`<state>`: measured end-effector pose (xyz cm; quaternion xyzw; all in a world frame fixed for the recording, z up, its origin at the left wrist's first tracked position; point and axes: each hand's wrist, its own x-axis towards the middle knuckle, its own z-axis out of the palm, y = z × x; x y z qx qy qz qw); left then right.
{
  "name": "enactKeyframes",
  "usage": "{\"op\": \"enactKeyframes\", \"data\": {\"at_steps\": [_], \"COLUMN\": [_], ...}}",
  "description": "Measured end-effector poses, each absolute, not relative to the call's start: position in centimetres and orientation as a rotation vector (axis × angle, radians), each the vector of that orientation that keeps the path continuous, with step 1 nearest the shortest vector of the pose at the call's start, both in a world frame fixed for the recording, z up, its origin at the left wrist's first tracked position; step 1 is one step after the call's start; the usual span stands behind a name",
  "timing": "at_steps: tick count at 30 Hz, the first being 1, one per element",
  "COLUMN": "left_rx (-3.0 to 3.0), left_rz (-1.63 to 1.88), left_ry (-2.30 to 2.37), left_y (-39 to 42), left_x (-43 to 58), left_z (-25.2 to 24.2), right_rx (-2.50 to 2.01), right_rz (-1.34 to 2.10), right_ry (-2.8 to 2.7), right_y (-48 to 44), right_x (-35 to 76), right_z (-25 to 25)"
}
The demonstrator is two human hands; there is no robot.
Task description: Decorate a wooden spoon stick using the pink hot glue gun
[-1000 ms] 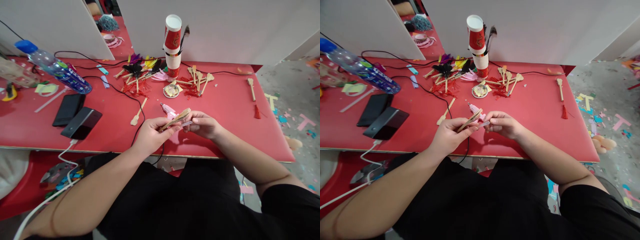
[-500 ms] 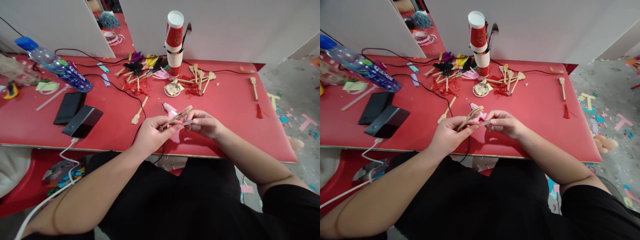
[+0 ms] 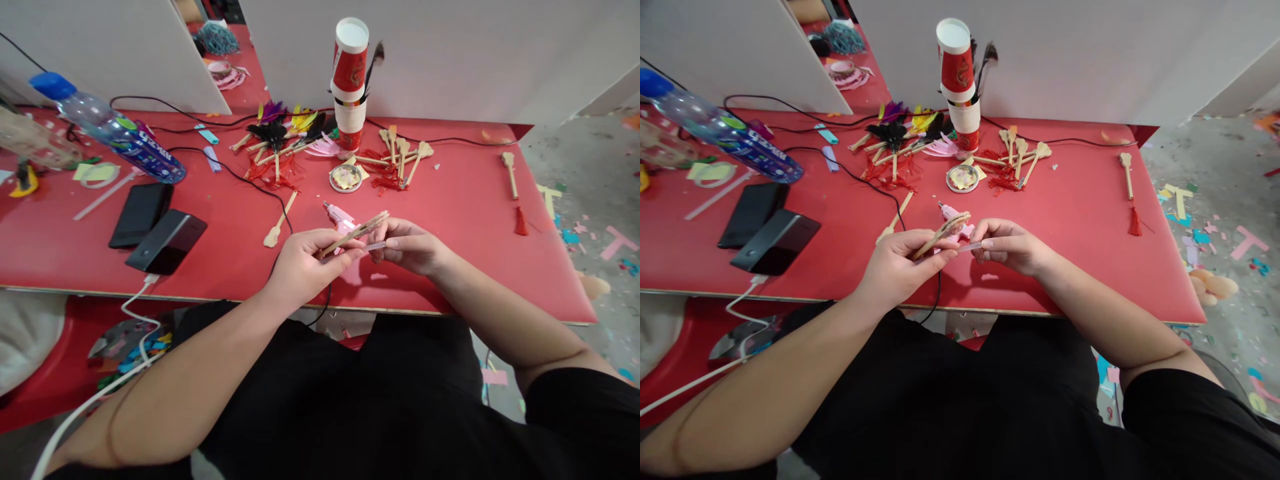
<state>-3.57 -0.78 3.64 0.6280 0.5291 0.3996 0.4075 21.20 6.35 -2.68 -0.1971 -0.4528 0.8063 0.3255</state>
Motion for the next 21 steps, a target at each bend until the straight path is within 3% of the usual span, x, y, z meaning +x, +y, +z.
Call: {"op": "enactKeyframes", "data": {"at_steps": [21], "left_rx": [1.615], "left_rz": [0.96], "left_ry": [1.278], "left_y": [-0.78], "left_x": [-3.74], "left_z": [3.24], "right_rx": [-0.458], "right_rz": [2.172], "right_ry": [-1.199], "right_y": [6.52], "right_x": [21.39], "right_z": [-2.86]}}
